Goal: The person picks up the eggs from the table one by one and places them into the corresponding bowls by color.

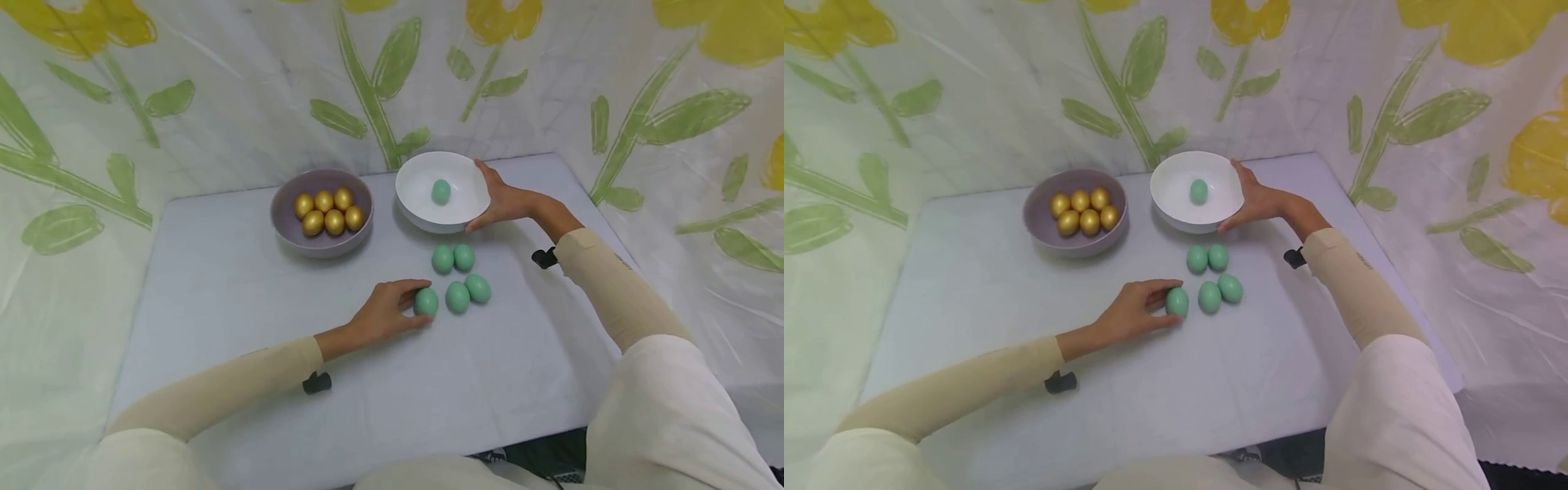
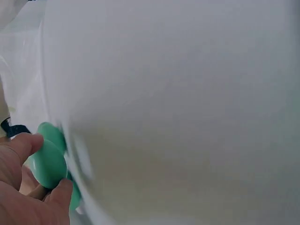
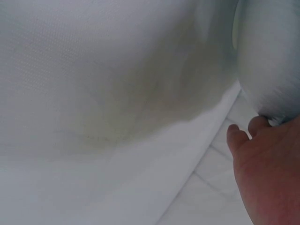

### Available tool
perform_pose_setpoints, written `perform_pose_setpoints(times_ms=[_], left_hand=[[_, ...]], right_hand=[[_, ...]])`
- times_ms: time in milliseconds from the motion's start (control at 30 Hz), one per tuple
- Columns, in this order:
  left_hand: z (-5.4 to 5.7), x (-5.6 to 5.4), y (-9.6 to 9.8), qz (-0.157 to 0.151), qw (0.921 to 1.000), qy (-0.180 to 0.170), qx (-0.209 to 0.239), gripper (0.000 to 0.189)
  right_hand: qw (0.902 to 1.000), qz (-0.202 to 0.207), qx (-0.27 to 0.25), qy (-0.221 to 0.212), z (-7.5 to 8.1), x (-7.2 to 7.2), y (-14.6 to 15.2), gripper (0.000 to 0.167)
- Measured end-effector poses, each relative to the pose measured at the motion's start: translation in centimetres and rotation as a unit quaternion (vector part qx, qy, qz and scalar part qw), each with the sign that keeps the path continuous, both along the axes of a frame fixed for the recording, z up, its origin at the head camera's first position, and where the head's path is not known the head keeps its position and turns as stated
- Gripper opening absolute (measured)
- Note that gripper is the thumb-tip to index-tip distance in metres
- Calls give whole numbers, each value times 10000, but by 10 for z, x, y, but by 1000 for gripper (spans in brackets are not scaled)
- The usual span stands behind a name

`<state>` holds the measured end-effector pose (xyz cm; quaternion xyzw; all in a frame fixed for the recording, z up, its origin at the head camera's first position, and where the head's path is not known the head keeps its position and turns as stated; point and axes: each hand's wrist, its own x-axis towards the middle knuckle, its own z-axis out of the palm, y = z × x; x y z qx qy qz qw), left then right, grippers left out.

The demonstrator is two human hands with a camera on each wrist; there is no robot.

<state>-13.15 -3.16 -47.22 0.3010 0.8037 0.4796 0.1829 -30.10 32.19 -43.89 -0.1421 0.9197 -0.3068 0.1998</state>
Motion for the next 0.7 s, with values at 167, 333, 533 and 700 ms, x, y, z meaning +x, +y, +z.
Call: perform_pose_setpoints(times_ms=[167, 333, 533, 700], left_hand=[[24, -11, 1, -93, 9996, 164, 231, 65], [53, -34, 2, -122, 9978, 421, 500, 64], [85, -74, 5, 90, 9926, 641, 1026, 64], [104, -106, 9, 411, 9873, 360, 1494, 60]], right_hand=[[10000, -18, -6, -33, 1, 1, 0, 153], [10000, -48, -23, -42, 0, 1, 0, 153], [10000, -79, -31, -6, 1, 1, 0, 153], [9999, -71, 2, -74, 1, 0, -2, 154]])
